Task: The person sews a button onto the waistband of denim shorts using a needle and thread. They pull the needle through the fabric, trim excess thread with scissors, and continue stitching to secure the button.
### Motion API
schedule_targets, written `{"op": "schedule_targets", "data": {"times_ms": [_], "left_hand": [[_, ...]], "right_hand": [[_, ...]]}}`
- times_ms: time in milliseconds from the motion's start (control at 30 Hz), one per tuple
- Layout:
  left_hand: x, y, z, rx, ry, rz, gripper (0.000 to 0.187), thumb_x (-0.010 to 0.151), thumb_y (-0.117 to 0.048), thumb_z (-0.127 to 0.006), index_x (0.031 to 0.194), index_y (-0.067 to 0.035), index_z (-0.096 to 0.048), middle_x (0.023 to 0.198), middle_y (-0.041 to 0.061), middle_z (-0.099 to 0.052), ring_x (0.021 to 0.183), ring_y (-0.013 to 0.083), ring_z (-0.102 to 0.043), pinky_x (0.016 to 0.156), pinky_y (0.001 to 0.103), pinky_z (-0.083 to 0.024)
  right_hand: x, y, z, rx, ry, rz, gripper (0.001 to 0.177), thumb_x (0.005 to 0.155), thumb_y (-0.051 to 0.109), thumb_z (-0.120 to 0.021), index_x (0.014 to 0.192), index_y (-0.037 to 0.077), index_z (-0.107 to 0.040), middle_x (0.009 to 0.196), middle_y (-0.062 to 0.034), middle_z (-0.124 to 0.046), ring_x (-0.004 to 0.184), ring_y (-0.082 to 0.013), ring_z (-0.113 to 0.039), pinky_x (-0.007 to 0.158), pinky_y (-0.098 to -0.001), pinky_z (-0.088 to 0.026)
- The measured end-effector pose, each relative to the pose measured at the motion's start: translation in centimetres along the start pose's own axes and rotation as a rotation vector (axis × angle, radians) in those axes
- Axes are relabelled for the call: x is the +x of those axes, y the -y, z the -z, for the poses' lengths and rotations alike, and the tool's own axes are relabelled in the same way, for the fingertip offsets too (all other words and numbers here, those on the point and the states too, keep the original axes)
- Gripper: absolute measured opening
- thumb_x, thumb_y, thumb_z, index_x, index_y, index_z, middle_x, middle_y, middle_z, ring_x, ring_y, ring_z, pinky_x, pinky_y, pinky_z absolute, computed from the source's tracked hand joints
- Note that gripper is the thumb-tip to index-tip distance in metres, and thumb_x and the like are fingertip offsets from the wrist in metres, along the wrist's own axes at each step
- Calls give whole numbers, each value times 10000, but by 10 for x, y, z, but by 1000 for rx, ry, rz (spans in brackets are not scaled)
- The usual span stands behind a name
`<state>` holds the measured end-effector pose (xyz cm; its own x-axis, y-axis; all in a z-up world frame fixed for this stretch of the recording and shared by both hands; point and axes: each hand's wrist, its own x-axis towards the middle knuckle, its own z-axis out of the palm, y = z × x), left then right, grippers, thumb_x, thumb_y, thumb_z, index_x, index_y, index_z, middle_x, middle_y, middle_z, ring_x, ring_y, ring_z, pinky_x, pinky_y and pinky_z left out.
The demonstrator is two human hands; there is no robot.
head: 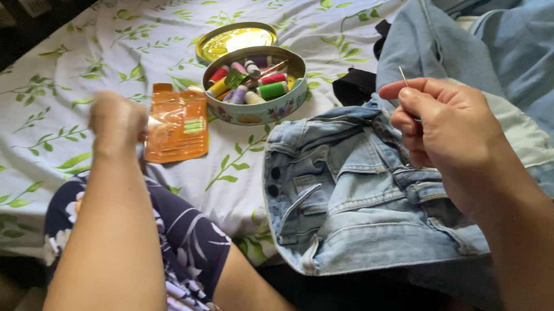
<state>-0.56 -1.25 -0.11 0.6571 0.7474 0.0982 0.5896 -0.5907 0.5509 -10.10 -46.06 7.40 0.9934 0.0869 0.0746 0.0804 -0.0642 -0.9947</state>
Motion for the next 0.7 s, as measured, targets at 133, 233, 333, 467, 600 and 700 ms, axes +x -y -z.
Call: {"op": "schedule_targets", "data": {"times_ms": [133,233,333,467,600,700], "left_hand": [[-6,-11,-10,155,207,-8,744,758,-558,-911,1098,71,-706,1006,233,-739,866,327,-733,729,439,-588],[-1,-7,-22,78,82,-2,675,773,-503,-870,1094,60,-682,1007,219,-720,866,313,-720,725,443,-588],[11,-2,-26,-83,-106,19,607,787,-449,-828,1090,49,-658,1007,205,-700,866,298,-707,721,446,-587],[21,6,-22,-257,-178,55,517,807,-376,-773,1085,34,-627,1007,186,-674,866,280,-689,716,451,-587],[22,4,-28,-414,-126,87,428,826,-303,-718,1080,19,-595,1007,166,-648,866,261,-672,712,456,-587],[20,-3,-26,-525,-115,92,363,841,-248,-677,1076,8,-571,1007,152,-629,866,247,-659,708,459,-587]], "right_hand": [[1,-4,-10,10,63,-42,242,1028,204,-496,1140,75,-668,650,45,-489,490,-60,-329,428,-230,-268],[-2,-11,-17,-98,124,-111,248,999,201,-489,1150,110,-664,651,26,-528,497,-76,-380,429,-243,-307],[-2,-17,-24,-184,174,-164,229,1010,239,-505,1154,121,-638,646,0,-541,509,-95,-409,431,-265,-314],[0,-25,-31,-158,258,-168,233,986,221,-524,1107,76,-660,684,-4,-596,575,-80,-485,486,-235,-376],[-2,-27,-36,-336,318,-79,219,931,188,-589,1042,64,-732,744,-9,-687,621,-84,-538,529,-236,-437],[-9,-26,-42,-445,395,37,214,900,203,-645,1018,90,-783,782,17,-725,670,-52,-587,574,-221,-483]]}}
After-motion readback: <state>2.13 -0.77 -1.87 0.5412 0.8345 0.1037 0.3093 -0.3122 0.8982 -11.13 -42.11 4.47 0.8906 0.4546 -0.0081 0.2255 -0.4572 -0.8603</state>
